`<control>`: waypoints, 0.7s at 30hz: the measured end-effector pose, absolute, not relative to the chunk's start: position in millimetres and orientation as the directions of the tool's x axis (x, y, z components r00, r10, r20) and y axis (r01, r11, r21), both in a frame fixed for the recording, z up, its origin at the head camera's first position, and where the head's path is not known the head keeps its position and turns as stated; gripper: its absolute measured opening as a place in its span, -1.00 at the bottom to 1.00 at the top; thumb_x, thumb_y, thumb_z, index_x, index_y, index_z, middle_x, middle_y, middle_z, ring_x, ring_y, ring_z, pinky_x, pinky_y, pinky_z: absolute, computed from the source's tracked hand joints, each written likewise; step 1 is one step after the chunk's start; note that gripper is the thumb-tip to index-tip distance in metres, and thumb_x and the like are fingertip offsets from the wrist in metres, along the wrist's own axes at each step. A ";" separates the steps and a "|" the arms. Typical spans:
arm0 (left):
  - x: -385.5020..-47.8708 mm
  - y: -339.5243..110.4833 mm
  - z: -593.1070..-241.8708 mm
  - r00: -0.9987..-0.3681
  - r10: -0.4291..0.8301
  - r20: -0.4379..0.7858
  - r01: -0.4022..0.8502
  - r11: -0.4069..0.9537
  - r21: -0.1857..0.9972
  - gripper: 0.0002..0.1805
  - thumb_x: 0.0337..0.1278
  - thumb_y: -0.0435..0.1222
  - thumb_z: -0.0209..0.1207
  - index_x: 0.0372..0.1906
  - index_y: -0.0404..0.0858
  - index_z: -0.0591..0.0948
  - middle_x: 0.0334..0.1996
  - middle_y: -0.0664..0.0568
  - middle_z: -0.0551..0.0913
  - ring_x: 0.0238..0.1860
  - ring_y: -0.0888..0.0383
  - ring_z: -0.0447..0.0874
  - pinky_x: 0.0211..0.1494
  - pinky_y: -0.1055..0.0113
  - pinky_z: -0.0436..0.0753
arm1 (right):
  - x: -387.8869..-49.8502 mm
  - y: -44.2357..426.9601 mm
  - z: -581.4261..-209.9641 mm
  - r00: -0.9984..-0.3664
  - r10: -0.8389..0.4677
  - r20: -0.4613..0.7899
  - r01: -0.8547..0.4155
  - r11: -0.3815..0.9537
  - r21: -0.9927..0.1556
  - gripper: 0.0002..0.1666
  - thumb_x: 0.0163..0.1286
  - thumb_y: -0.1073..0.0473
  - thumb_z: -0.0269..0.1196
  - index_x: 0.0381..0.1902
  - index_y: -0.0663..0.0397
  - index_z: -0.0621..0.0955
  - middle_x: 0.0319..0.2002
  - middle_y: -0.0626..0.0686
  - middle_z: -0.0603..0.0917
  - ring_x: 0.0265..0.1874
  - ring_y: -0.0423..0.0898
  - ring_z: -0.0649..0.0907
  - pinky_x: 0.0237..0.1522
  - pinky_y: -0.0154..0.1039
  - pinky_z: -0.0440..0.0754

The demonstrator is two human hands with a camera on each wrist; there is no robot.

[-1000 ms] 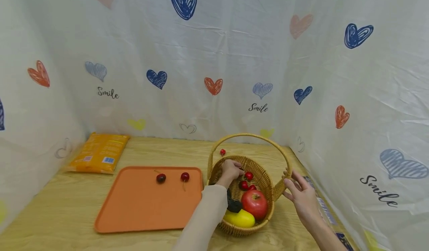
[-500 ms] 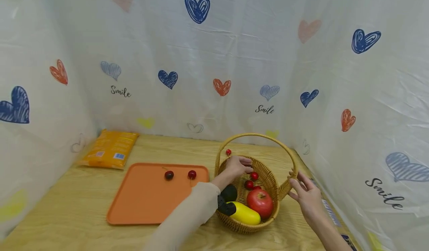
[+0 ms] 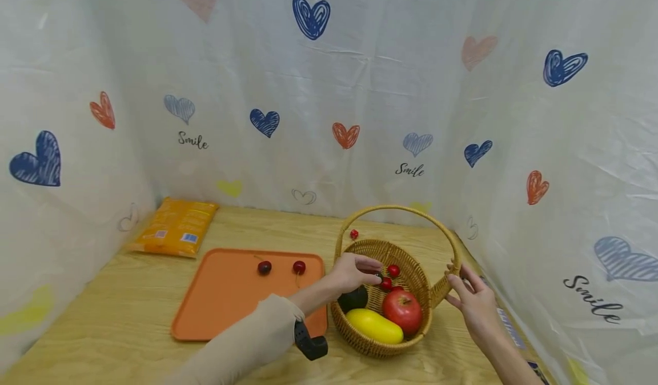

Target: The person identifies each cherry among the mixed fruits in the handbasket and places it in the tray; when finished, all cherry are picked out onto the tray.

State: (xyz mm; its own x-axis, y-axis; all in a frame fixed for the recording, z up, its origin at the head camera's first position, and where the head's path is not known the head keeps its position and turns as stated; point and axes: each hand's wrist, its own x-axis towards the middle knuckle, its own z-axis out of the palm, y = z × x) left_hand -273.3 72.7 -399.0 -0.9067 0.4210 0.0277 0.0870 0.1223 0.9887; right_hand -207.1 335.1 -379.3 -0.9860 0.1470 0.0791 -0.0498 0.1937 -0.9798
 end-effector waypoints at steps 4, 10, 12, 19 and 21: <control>-266.0 48.9 -395.4 -0.903 0.429 0.037 0.073 0.067 0.995 -0.67 0.07 -0.36 0.31 0.00 -0.27 0.66 -0.12 -0.04 0.68 -0.07 0.11 0.62 0.04 0.20 0.57 | -207.0 335.9 -380.2 -0.985 0.141 0.104 -0.077 0.183 -0.980 -0.15 0.45 -0.02 0.08 0.49 0.18 -0.01 0.34 0.16 0.12 -0.03 -0.55 0.43 -0.07 -0.37 0.58; -267.2 5.3 -397.4 -0.915 0.400 0.051 0.074 0.041 0.996 -0.59 0.09 -0.34 0.30 0.09 -0.31 0.61 -0.04 -0.09 0.65 -0.02 0.07 0.60 0.06 0.19 0.56 | -207.1 337.2 -381.8 -0.983 0.139 0.123 -0.101 0.154 -0.983 -0.18 0.44 0.02 0.10 0.48 0.21 0.03 0.22 -0.02 0.30 -0.02 -0.51 0.47 -0.11 -0.39 0.59; -269.4 -9.2 -399.3 -0.925 0.377 0.045 0.063 0.036 0.997 -0.57 0.10 -0.34 0.30 0.11 -0.33 0.59 -0.02 -0.10 0.64 0.01 0.05 0.59 0.06 0.19 0.56 | -207.3 338.2 -382.1 -0.982 0.137 0.127 -0.107 0.146 -0.983 -0.18 0.44 0.03 0.10 0.47 0.21 0.03 0.16 -0.13 0.36 -0.02 -0.51 0.48 -0.11 -0.39 0.59; -282.3 -62.5 -410.8 -0.981 0.195 0.003 0.017 0.069 0.997 -0.59 0.11 -0.35 0.28 0.10 -0.30 0.60 0.01 -0.13 0.62 0.03 0.01 0.58 0.13 0.06 0.50 | -207.7 337.9 -381.6 -0.983 0.126 0.133 -0.117 0.124 -0.985 -0.16 0.43 0.05 0.11 0.47 0.25 0.00 0.02 -0.36 0.43 -0.03 -0.52 0.48 -0.12 -0.39 0.59; -288.0 -78.3 -415.2 -0.991 0.134 0.000 0.014 0.104 0.994 -0.59 0.12 -0.34 0.28 0.11 -0.30 0.59 0.02 -0.14 0.61 0.06 -0.01 0.56 0.17 0.05 0.46 | -207.7 337.6 -381.2 -0.983 0.124 0.133 -0.116 0.131 -0.985 -0.16 0.44 0.05 0.10 0.47 0.25 -0.01 0.02 -0.37 0.43 -0.03 -0.52 0.48 -0.12 -0.39 0.59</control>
